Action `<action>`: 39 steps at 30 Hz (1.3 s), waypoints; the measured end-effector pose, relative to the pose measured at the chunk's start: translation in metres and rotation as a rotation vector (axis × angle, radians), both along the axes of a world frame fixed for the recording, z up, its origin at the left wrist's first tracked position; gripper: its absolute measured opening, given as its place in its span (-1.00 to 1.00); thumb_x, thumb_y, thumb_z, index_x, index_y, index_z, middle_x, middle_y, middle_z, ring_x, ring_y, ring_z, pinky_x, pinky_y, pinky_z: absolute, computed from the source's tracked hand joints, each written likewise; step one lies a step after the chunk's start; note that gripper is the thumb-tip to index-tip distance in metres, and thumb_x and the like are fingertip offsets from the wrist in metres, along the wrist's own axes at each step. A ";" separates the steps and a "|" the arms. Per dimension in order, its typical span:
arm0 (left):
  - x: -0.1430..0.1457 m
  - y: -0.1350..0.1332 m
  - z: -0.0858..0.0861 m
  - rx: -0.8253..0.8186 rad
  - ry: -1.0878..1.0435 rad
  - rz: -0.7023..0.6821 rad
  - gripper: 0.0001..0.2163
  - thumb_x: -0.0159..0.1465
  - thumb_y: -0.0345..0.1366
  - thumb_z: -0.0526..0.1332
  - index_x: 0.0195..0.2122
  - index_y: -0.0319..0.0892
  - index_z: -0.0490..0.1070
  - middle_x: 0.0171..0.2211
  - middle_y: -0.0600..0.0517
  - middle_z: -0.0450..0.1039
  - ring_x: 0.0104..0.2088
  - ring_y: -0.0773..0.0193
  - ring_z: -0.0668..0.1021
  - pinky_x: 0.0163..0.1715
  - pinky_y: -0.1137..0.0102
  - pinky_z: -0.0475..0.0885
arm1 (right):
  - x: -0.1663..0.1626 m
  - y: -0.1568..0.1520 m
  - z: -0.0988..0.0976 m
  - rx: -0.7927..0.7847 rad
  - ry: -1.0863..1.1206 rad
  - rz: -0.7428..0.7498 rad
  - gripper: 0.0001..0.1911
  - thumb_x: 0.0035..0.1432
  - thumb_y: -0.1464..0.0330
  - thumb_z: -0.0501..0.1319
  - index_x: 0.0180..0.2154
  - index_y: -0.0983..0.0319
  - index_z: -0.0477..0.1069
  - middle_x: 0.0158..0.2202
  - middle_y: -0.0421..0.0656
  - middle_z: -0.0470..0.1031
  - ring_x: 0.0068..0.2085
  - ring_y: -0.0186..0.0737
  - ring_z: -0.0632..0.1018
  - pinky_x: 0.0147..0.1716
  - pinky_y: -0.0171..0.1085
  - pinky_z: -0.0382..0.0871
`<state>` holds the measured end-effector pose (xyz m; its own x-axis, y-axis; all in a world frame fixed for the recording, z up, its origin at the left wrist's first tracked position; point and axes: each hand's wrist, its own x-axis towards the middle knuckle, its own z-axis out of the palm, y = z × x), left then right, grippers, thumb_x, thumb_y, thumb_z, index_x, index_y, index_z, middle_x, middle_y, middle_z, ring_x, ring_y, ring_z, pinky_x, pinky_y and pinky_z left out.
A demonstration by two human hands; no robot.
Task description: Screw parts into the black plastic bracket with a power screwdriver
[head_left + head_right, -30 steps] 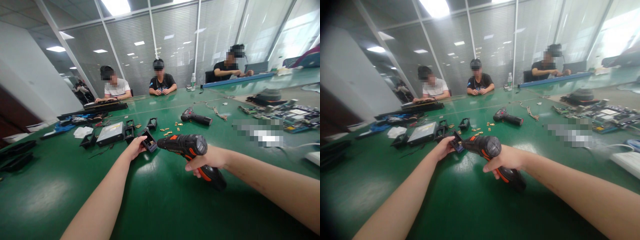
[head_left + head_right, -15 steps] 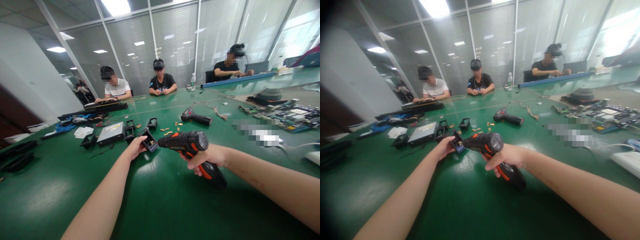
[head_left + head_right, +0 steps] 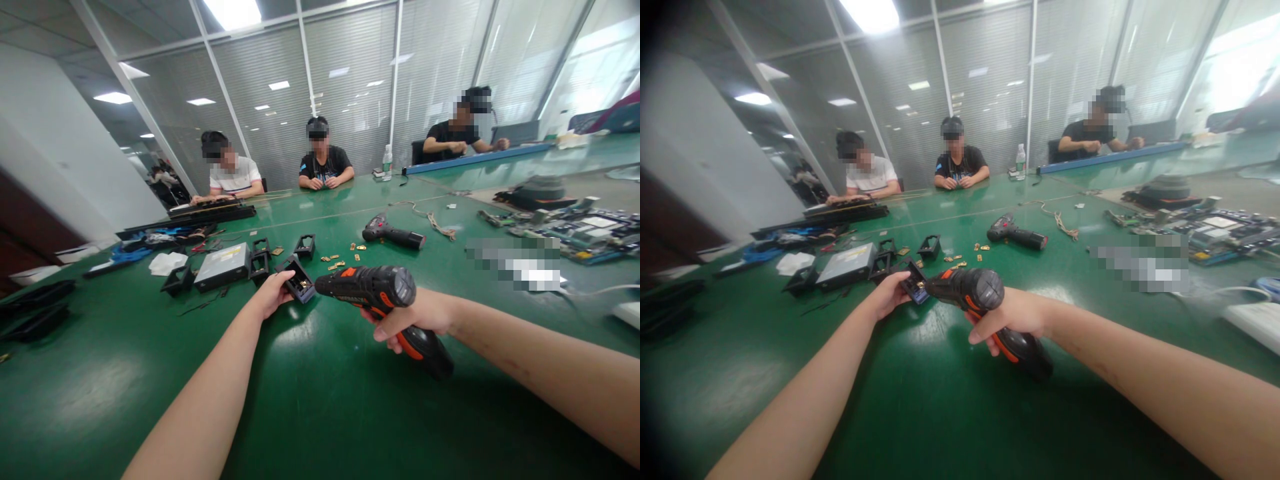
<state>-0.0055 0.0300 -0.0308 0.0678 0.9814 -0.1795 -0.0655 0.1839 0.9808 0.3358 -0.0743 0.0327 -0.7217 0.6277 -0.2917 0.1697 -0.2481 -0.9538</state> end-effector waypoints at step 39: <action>0.002 -0.002 0.002 -0.020 -0.041 0.033 -0.80 0.29 -0.21 0.39 -0.15 -0.22 0.62 -0.19 -0.13 0.72 -0.20 0.14 0.73 -0.22 0.32 0.68 | 0.001 0.002 0.000 -0.007 -0.005 -0.006 -0.59 -0.22 0.28 0.52 -0.35 0.22 0.41 -0.55 -0.28 0.54 -0.56 -0.25 0.59 -0.54 -0.32 0.48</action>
